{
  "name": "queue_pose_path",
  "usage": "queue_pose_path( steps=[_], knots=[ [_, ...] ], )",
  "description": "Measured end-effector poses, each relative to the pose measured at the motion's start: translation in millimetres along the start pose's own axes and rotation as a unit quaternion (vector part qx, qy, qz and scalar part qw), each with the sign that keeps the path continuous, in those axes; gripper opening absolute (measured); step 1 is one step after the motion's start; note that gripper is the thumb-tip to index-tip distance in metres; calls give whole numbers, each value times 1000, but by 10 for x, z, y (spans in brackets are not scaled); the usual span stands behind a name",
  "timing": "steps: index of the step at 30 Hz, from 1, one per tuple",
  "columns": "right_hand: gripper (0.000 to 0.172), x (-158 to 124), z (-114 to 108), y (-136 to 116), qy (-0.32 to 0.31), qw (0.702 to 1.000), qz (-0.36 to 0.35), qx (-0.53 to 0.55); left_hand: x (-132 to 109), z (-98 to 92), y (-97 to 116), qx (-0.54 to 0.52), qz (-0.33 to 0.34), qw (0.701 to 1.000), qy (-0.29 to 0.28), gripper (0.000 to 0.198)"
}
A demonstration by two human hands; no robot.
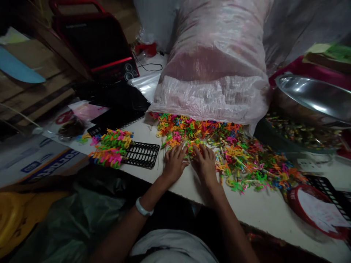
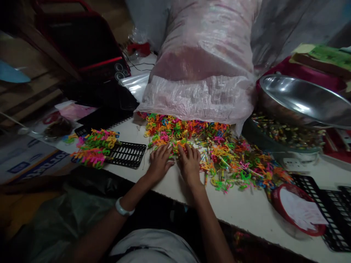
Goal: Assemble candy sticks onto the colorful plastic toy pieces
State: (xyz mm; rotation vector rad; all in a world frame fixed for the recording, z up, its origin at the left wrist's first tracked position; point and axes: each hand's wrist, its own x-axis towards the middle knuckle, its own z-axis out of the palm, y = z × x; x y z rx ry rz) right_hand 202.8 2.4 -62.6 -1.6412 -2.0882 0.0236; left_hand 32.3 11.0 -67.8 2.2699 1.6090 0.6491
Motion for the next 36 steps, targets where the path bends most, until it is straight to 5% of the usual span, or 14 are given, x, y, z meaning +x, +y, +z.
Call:
queue_pose_path(
  steps=[5,11,16,18,24,28,33,36],
  knots=[
    [53,-97,-49,82,45,993,6,107,13,-18,-72,-98,-48,994,28,43],
    [46,-104,-166,77,90,995,26,23,33,-193,-169,-241,-104,961,83,18],
    [36,-177,-84,-188,15,998,-56,9,-42,-380,-136,-328,-144,927,110,18],
    [29,-163,-32,-216,6,999,-45,22,-75,-432,-116,-405,-186,889,104,23],
    [15,-183,-27,-195,73,976,14,202,-133,-437,-55,-632,-311,706,80,35],
    [22,-258,-133,-289,39,955,109,273,-126,-432,56,-668,-331,661,84,32],
    [30,-292,-236,-490,-81,909,156,377,-122,-458,282,-749,-301,587,56,30],
    [28,-301,-246,-532,-94,863,192,458,-167,-443,343,-749,-301,588,49,27]
  ],
)
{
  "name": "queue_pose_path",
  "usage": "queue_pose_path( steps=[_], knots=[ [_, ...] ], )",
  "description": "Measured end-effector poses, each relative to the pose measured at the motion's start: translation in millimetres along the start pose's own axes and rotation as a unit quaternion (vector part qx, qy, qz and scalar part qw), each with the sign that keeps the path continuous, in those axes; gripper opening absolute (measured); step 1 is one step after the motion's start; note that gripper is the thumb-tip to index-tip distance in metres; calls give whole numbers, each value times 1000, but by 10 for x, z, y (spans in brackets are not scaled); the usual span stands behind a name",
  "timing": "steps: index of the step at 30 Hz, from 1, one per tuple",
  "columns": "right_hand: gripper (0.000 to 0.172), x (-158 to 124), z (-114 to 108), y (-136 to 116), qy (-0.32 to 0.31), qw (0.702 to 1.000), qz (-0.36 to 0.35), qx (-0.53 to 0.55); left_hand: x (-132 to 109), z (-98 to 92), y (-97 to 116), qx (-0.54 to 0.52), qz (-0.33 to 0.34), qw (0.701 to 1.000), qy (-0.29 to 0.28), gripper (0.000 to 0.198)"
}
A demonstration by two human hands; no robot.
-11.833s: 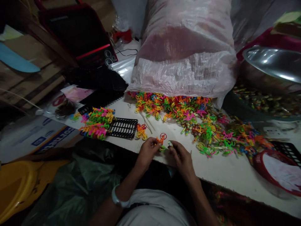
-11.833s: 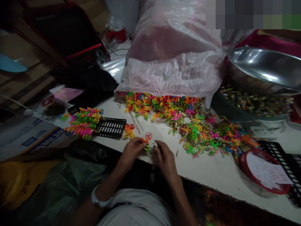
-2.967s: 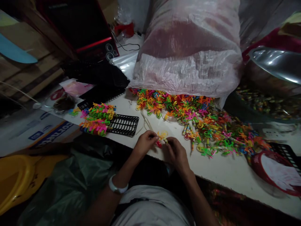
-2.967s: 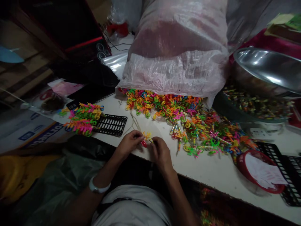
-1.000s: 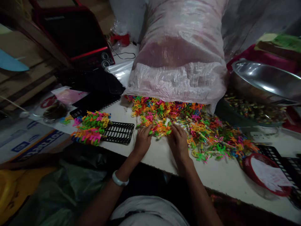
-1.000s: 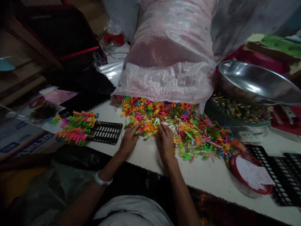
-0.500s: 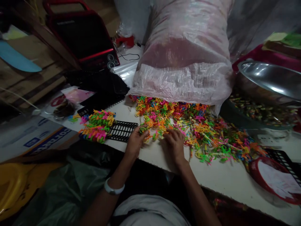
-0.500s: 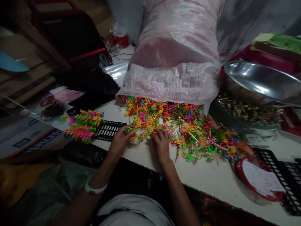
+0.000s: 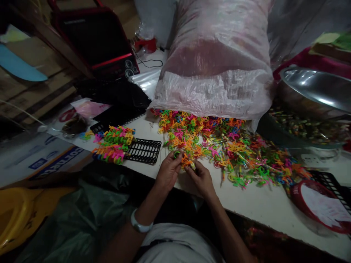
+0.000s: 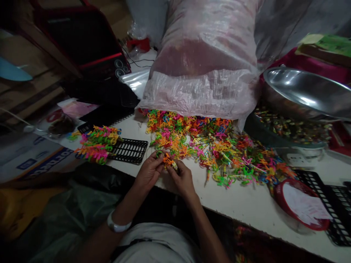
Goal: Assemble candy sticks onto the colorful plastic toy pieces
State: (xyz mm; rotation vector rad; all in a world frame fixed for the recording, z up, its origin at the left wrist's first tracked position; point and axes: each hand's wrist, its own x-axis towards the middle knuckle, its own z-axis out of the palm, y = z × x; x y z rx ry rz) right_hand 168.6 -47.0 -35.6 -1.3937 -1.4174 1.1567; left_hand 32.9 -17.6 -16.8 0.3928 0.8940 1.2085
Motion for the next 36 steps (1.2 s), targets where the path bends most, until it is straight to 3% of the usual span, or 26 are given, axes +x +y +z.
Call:
queue_pose_path(
  steps=[3,8,10,13,18,20,29,36],
  knots=[
    [26,15,-73,0,33,998,25,37,-36,-75,-13,124,-12,992,-23,26],
    [24,60,-208,-4,6,1000,11,11,-72,-146,-12,367,-21,923,-110,21],
    [28,29,-222,10,37,999,-6,5,-83,-128,-35,374,-12,922,-98,21],
    [34,-92,-226,50,87,995,-22,-52,-95,-123,-78,314,-43,946,-66,28],
    [24,-285,-165,113,9,985,-88,-149,-87,-190,-146,342,-5,939,-25,25],
    [24,-303,-122,135,7,983,-89,-159,-84,-199,-170,361,12,932,-15,24],
    [26,-317,-46,157,27,974,-98,-203,-148,-159,-237,496,100,862,4,16],
    [32,-343,-39,118,32,983,-24,-182,-205,-112,-292,553,185,813,17,11]
  ],
)
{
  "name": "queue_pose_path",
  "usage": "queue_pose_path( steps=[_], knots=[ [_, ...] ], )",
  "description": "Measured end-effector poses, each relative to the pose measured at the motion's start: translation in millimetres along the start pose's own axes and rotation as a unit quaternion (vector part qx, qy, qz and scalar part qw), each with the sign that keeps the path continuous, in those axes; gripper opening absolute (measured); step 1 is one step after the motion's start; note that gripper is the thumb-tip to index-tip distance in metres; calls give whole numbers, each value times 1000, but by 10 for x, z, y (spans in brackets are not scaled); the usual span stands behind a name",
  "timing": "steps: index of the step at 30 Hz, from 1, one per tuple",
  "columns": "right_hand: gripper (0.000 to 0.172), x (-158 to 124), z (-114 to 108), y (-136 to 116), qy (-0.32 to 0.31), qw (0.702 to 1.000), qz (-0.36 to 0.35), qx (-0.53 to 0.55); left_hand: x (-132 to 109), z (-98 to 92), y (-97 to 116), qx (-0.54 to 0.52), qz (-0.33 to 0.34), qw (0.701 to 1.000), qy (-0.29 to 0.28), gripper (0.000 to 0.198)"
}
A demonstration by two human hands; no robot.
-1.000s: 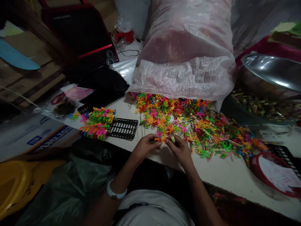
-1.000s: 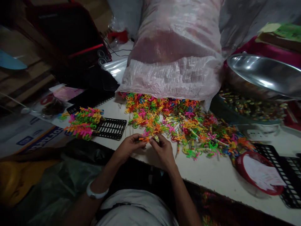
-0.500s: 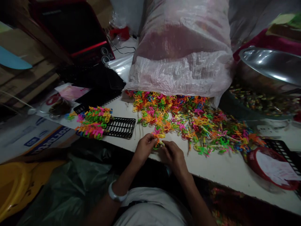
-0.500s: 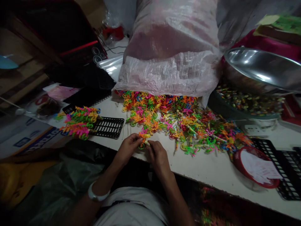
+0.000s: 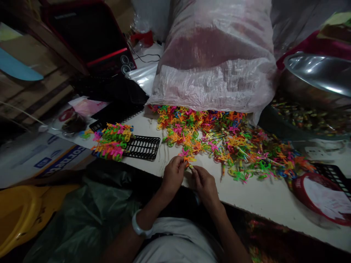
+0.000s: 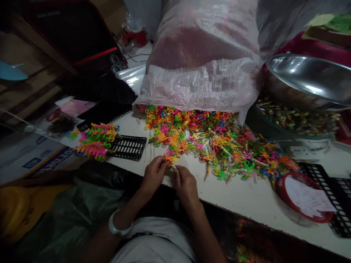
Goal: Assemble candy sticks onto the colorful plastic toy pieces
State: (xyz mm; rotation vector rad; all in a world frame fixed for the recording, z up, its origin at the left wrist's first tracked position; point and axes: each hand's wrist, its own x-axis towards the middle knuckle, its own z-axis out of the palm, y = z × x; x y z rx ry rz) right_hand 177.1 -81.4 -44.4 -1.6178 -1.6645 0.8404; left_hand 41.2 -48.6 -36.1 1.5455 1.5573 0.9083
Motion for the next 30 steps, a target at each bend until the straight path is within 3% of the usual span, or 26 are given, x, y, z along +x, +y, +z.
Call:
queue_pose_path(
  steps=[5,9,12,17,22,27,30],
  knots=[
    [35,8,-4,10,-15,1000,16,-15,-33,24,12,9,26,1000,6,12],
    [34,-4,7,67,-15,999,-3,-42,-15,6,17,-2,39,999,-20,13],
    [33,-7,-28,119,-39,997,-26,-64,3,-3,-15,-20,21,998,-54,13],
    [32,-23,-90,152,-95,995,-10,0,-31,48,-65,-45,-16,997,-62,10],
    [30,-123,-12,125,-34,992,-11,-118,-93,106,-28,2,11,999,-44,13],
    [32,-130,4,72,-18,998,5,-59,-119,175,-63,-106,-81,991,-19,14],
    [33,-92,-23,48,-33,997,4,-76,-125,194,-94,-121,-83,989,-9,16]
  ],
)
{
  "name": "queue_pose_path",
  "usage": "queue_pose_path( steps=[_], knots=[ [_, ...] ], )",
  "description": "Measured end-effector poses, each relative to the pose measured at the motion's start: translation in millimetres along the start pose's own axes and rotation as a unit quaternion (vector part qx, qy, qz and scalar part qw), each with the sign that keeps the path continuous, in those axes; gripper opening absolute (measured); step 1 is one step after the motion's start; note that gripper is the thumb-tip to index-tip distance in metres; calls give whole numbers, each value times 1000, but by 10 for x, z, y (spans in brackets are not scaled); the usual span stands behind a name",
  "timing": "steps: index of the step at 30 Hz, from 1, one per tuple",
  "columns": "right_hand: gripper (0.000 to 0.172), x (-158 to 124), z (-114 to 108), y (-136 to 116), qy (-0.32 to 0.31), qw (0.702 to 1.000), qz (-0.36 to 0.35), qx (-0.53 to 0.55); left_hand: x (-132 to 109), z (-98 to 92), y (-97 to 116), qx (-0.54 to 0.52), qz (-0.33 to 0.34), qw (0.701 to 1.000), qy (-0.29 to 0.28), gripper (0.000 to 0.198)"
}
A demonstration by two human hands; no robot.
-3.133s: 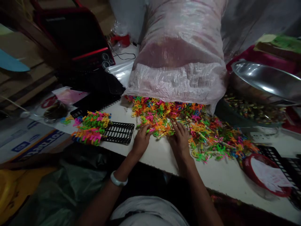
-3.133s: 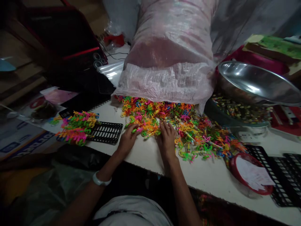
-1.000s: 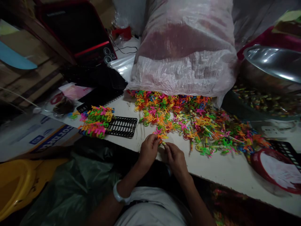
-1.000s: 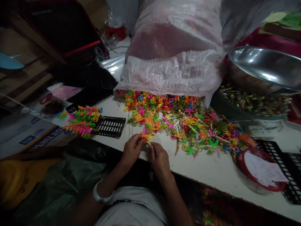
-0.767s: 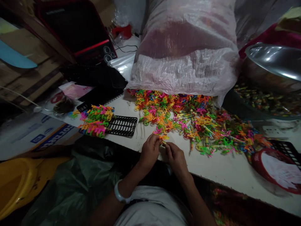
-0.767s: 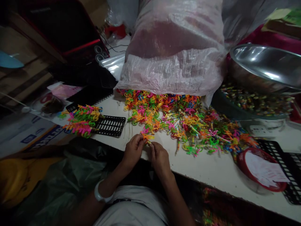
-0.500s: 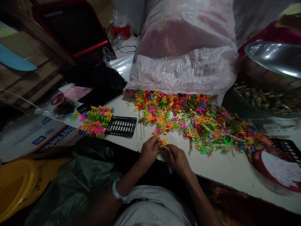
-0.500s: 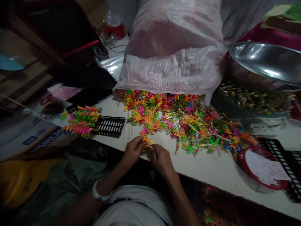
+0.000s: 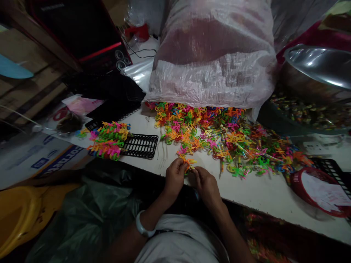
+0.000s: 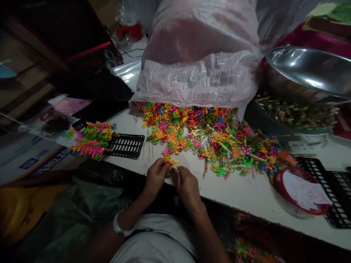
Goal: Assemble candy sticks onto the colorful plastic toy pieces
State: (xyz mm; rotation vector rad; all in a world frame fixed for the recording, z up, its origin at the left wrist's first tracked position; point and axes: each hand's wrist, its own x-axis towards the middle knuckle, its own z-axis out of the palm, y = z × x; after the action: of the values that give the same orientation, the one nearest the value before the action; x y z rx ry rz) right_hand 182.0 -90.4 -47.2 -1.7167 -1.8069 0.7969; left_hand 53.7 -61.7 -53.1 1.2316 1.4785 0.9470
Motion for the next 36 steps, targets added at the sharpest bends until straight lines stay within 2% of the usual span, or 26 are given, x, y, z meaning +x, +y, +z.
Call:
queue_pose_path(
  steps=[5,12,16,22,27,32,36],
  knots=[
    [34,36,-28,-30,8,1000,-20,-20,6,-19,48,32,40,998,28,15],
    [33,38,-55,26,23,999,12,34,15,-13,111,-124,-55,990,-30,15],
    [32,46,-40,51,13,999,8,51,19,-2,98,-147,-65,987,-31,15],
    [33,76,-104,23,-11,989,30,146,57,-13,123,-166,-75,982,-53,16],
    [31,73,-53,45,-5,998,-12,59,73,-2,112,-133,-56,989,-39,14],
    [37,53,21,75,0,996,-76,-38,61,28,78,-116,-56,991,-22,11],
    [38,50,-55,125,-66,991,-89,-78,40,50,33,-60,-36,997,-22,11]
  ],
)
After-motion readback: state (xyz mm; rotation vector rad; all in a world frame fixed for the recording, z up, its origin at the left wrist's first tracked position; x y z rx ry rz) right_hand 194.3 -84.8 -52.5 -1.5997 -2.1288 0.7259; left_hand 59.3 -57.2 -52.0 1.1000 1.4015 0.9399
